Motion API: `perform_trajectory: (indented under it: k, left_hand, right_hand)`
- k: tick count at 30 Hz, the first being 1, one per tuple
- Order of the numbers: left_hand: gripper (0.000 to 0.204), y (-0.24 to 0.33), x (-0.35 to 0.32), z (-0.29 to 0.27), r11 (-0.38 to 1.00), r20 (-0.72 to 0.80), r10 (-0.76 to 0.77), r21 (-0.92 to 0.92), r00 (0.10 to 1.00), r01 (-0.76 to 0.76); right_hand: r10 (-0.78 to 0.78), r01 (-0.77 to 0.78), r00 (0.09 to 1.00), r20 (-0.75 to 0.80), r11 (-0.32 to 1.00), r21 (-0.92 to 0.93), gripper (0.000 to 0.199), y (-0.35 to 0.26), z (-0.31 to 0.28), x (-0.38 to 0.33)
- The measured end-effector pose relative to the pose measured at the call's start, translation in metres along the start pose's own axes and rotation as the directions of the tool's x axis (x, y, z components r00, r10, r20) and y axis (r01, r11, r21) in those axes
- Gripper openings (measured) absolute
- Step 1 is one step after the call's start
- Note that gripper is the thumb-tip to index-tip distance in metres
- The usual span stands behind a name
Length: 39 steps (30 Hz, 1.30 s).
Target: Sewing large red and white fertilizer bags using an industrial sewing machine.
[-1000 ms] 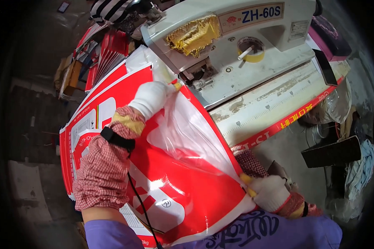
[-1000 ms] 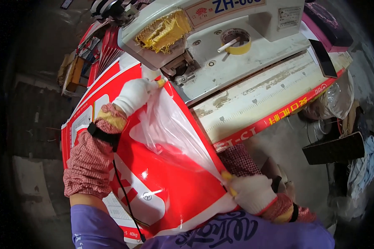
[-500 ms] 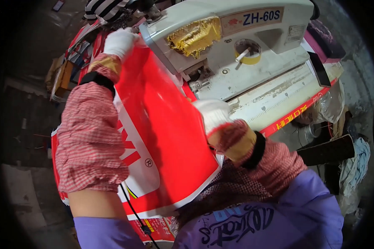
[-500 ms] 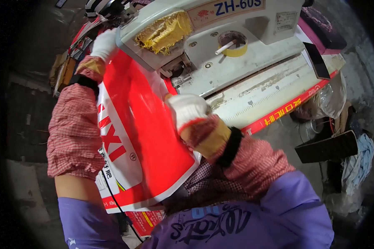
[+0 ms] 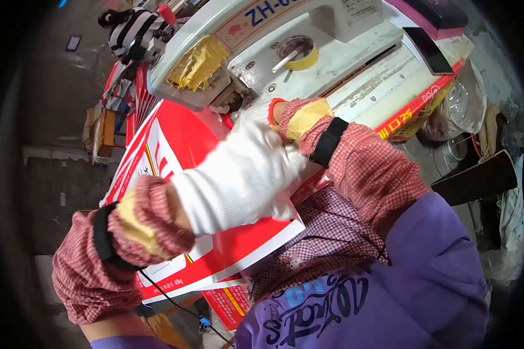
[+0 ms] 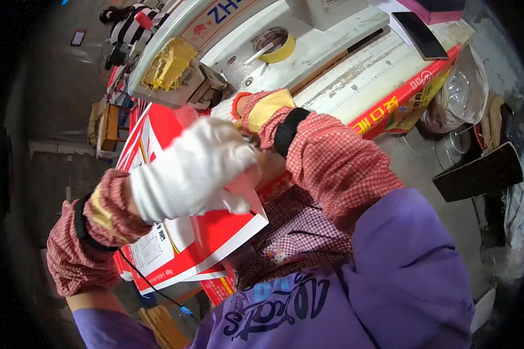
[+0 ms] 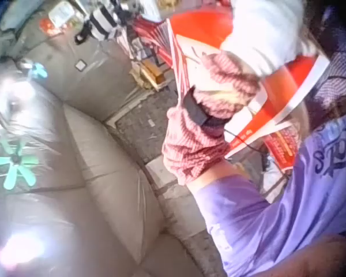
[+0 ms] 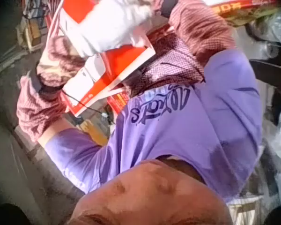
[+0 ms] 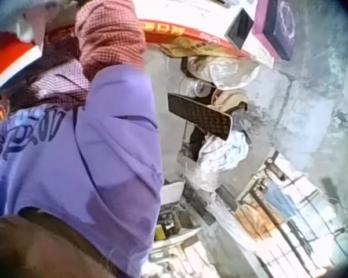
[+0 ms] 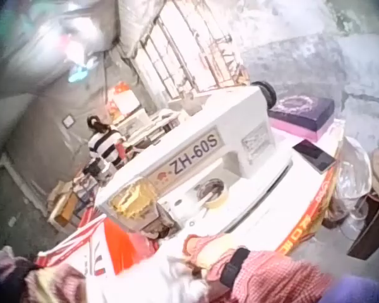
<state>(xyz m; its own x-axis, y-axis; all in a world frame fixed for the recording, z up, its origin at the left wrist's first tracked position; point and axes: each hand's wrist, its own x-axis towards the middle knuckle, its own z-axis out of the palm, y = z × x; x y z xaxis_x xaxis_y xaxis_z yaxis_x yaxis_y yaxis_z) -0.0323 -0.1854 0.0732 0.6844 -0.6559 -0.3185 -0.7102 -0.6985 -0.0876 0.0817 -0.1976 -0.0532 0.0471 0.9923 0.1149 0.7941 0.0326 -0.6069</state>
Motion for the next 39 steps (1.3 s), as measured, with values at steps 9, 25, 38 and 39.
perform_trajectory:
  k: [9, 25, 38, 39]
  left_hand:
    - [0.075, -0.016, 0.004, -0.017, 0.487, 0.727, 0.337, -0.678, 0.598, 0.550]
    - [0.035, -0.053, -0.048, -0.036, 0.236, 0.729, -0.272, -0.583, 0.628, 0.778]
    - [0.010, 0.104, -0.048, -0.051, 0.984, 0.915, 0.145, -0.172, 0.376, 0.037]
    - [0.007, 0.111, -0.048, -0.033, 0.977, 0.895, 0.169, -0.208, 0.412, 0.050]
  right_hand:
    - [0.301, -0.356, 0.933, 0.197, 0.846, 0.396, 0.027, 0.003, 0.001, -0.003]
    - [0.349, -0.395, 0.919, 0.185, 0.826, 0.402, 0.021, -0.010, -0.004, -0.008]
    - [0.186, -0.122, 0.974, 0.128, 0.912, -0.392, 0.024, 0.009, 0.060, 0.039]
    - [0.172, -0.103, 0.974, 0.144, 0.913, -0.395, 0.024, -0.006, 0.078, 0.040]
